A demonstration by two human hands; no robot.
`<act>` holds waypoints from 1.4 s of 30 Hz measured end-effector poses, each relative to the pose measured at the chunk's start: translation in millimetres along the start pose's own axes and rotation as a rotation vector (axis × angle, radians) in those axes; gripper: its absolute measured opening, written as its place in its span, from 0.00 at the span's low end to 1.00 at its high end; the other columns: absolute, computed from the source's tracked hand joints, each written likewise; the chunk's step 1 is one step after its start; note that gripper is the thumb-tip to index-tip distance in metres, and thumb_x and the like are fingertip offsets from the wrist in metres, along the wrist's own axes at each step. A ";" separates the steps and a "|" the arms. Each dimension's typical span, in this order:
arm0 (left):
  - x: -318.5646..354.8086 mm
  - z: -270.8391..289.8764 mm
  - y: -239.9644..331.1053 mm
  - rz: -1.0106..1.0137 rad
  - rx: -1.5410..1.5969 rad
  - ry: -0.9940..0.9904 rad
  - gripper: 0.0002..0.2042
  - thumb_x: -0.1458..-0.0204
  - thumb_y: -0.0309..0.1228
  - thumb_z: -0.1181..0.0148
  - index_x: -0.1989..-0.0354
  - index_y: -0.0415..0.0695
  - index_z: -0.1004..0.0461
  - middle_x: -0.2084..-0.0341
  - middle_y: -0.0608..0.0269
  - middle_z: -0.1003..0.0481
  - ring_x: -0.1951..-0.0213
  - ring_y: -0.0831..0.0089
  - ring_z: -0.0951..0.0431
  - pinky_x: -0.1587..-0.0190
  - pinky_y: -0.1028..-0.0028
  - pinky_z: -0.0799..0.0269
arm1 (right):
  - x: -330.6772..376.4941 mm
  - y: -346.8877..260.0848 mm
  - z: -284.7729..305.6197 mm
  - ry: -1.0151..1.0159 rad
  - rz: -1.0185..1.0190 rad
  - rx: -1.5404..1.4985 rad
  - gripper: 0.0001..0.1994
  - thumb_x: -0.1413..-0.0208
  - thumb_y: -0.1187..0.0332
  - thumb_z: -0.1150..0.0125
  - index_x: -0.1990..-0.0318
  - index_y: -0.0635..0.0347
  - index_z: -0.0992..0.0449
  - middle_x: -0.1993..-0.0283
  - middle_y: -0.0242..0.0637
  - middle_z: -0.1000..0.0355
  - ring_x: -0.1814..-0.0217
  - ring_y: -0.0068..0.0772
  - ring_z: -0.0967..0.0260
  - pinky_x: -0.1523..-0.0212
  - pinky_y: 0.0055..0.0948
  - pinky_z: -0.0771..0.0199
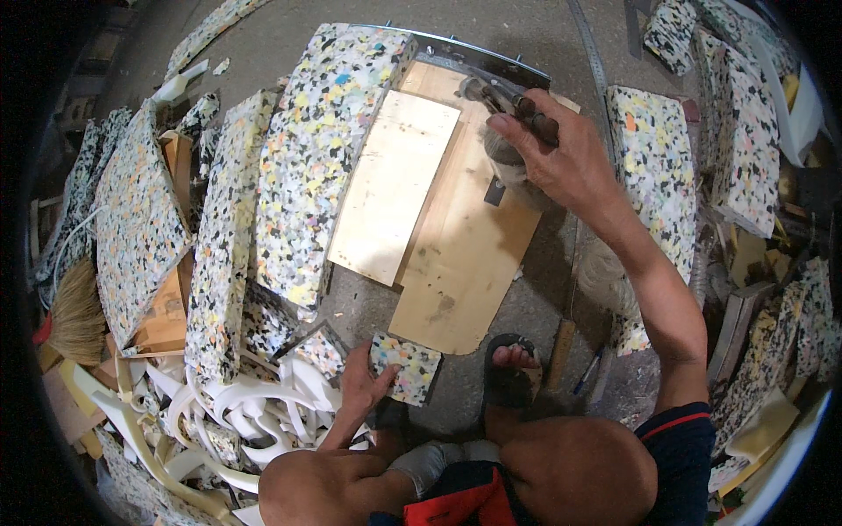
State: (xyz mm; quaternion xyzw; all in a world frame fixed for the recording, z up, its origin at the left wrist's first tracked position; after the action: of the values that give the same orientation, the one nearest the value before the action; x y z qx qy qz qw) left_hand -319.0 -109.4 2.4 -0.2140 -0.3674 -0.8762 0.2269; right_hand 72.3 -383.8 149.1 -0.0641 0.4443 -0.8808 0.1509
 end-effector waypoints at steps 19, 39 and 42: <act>-7.1 0.3 -0.8 -0.038 -0.016 -0.059 0.35 0.55 0.41 0.24 0.41 0.33 0.29 0.53 0.39 0.25 0.48 0.42 0.25 0.44 0.54 0.30 | 7.3 1.7 -12.9 0.015 0.052 0.005 0.21 0.37 0.52 0.33 0.65 0.64 0.26 0.83 0.37 0.30 0.81 0.24 0.32 0.79 0.33 0.34; -11.9 -4.6 -10.9 0.028 0.075 -0.095 0.37 0.57 0.41 0.22 0.41 0.34 0.29 0.52 0.39 0.24 0.48 0.43 0.24 0.44 0.56 0.29 | 1.4 -1.8 -8.0 0.076 0.101 0.110 0.21 0.39 0.52 0.31 0.68 0.63 0.26 0.83 0.41 0.29 0.81 0.31 0.28 0.77 0.35 0.31; -12.4 -5.2 -12.5 0.014 0.052 -0.083 0.37 0.57 0.42 0.22 0.41 0.34 0.30 0.52 0.39 0.24 0.48 0.43 0.24 0.44 0.56 0.29 | 0.0 -0.9 -8.1 0.024 0.062 0.103 0.22 0.40 0.51 0.31 0.67 0.64 0.26 0.82 0.41 0.28 0.81 0.32 0.27 0.77 0.35 0.30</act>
State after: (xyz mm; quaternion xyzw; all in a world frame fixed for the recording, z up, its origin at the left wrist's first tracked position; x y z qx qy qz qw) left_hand -317.1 -102.5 -14.5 -0.2469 -0.3974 -0.8551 0.2233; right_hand 70.1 -377.1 145.0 -0.0321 0.4021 -0.8980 0.1758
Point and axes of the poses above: each hand's wrist, its own x-axis away from the middle knuckle, its own z-axis out of the back of the hand, y = z × x, the point moved 6 cm from there along -x, towards the middle knuckle
